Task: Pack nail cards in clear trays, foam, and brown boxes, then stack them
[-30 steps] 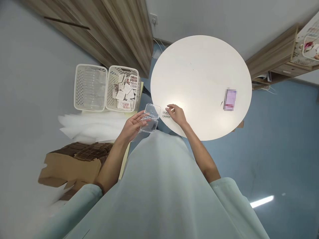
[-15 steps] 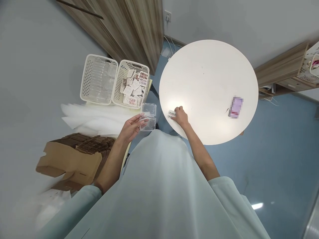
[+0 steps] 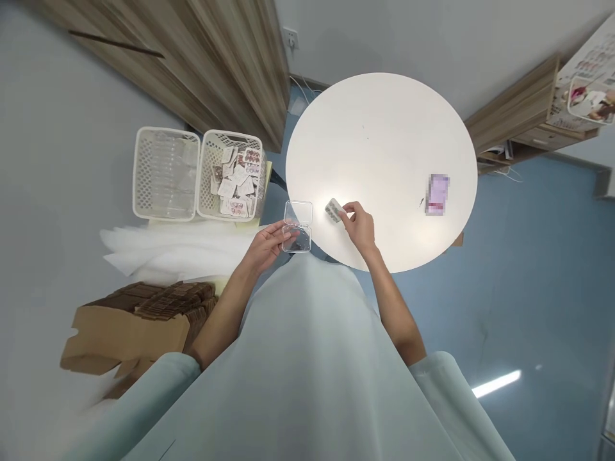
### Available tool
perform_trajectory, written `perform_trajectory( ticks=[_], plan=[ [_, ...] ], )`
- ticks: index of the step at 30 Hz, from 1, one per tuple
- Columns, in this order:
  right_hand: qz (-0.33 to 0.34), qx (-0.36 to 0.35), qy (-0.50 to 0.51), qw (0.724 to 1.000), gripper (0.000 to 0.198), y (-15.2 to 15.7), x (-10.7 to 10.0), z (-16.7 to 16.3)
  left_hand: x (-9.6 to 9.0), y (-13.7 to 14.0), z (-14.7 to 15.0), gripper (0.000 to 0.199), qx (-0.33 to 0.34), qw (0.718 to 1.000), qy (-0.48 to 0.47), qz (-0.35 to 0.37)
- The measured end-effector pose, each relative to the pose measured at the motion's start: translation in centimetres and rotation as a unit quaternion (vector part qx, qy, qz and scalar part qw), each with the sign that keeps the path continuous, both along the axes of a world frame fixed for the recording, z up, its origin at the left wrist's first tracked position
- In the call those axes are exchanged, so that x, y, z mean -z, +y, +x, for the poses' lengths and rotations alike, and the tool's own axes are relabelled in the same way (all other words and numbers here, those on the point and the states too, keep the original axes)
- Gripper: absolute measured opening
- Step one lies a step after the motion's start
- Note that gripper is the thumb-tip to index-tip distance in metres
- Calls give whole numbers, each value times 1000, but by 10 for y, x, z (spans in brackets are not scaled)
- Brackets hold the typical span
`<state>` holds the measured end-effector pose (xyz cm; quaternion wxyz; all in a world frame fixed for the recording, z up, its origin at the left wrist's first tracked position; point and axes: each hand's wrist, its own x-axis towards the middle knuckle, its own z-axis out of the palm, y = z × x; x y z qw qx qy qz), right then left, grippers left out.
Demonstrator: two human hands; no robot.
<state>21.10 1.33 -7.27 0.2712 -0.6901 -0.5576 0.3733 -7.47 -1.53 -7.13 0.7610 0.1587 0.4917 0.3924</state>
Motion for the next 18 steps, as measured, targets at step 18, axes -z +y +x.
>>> perform_trajectory(
  ticks=[18],
  plan=[
    [-17,-118,98,988,26,-30,-51,20,-9,20,75,40,102,993,-56,24]
  ],
)
